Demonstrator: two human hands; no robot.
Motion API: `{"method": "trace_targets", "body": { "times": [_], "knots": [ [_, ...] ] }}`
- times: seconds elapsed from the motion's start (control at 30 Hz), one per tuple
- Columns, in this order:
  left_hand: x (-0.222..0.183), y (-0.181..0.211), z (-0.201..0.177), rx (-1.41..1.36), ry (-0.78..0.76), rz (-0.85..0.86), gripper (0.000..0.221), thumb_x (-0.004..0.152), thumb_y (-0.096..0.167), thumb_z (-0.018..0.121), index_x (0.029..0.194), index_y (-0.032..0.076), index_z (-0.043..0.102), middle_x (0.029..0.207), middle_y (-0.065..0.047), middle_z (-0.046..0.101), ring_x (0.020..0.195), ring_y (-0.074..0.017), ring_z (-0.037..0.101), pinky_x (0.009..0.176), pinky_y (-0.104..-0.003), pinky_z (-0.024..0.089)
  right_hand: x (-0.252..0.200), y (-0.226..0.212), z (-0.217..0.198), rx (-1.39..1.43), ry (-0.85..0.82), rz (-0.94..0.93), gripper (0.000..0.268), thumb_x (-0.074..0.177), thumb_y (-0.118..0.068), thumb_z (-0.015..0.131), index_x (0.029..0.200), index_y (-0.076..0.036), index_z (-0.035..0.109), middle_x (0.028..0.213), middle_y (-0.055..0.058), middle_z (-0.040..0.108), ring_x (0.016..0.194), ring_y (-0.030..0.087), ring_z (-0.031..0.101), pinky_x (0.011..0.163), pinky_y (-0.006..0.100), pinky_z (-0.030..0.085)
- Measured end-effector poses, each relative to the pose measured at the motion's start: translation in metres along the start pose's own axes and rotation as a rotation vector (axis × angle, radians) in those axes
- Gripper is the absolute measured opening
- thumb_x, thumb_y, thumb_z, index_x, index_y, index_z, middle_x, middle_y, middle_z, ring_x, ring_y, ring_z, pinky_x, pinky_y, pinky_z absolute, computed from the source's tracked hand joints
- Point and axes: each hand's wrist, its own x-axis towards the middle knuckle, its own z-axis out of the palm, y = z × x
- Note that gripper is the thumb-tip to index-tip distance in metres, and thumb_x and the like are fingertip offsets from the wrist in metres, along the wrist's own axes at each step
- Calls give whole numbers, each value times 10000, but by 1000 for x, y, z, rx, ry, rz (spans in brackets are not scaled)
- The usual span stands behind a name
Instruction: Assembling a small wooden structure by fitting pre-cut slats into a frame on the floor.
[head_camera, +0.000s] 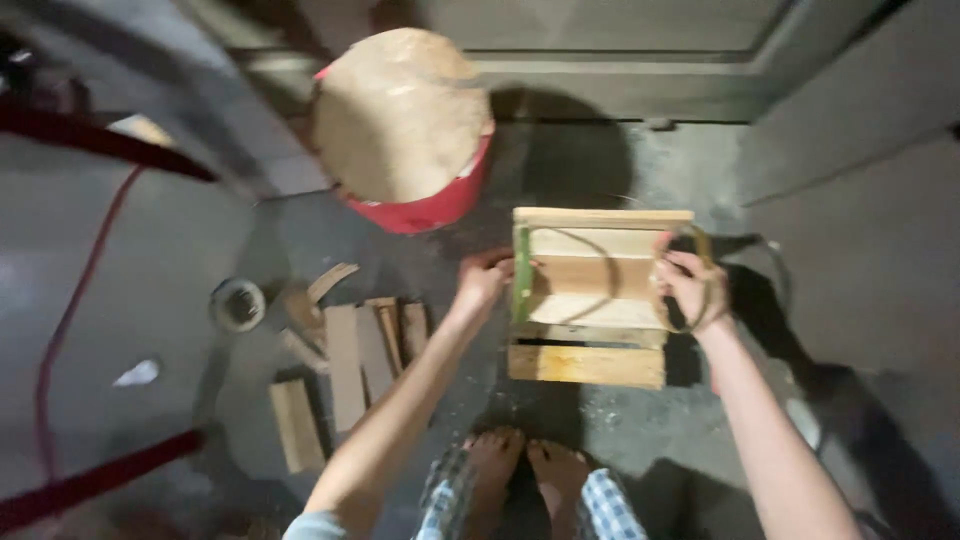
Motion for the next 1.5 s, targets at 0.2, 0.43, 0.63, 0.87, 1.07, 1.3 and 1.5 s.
{"method": "trace_targets", "body": {
  "times": [0.2,0.43,0.63,0.87,1.07,1.3,1.5],
  "knots": [
    [-1,16,-15,54,-50,-132,335,904,83,593,1192,4,745,1048,-123,780,874,-181,721,803,-290,574,21,12,-15,208,-295,68,227,1013,-130,656,1199,0,657,862,41,639,699,84,569,633,195,495],
    [-17,22,-25,54,-97,-21,442,870,120,572,1283,19,694,1089,-126,770,928,-196,705,837,-291,548,15,6,-27,171,-201,81,223,1037,-70,638,1258,-48,611,1009,57,654,752,99,599,663,200,535],
    [-35,-42,-98,195,73,210,432,870,163,616,1281,43,676,1105,-97,766,924,-197,714,818,-304,568,-14,-38,-36,131,-175,124,200,1046,-54,616,1242,-84,643,1050,32,648,814,66,596,713,161,511],
    [-36,-133,-292,-867,354,252,206,1018,105,537,1081,52,726,978,-50,689,802,-105,526,723,-258,375,-35,-73,-25,-115,-175,27,367,1093,-42,567,1457,-92,559,1211,94,618,934,139,590,805,236,485],
    [-25,-77,-235,271,404,97,257,1041,89,616,1286,142,669,1188,-115,721,1167,-350,664,988,-526,564,-27,-64,-9,-42,-99,31,349,1041,-90,640,1381,-167,664,1186,145,656,926,222,669,696,266,579],
    [-5,37,-55,212,-298,-29,770,992,621,565,1532,86,441,1475,-149,559,1372,-311,546,1112,-436,505,-20,-78,-4,-51,-51,60,332,953,-139,739,1279,-197,723,1117,105,732,844,135,708,606,188,586],
    [-10,36,-26,58,-265,68,497,1006,372,656,1391,61,606,1240,-183,707,1087,-281,701,824,-439,625,-26,-72,-5,-21,-76,-1,375,939,-109,747,1305,-184,711,1174,110,716,864,134,689,613,187,597]
  ]
}}
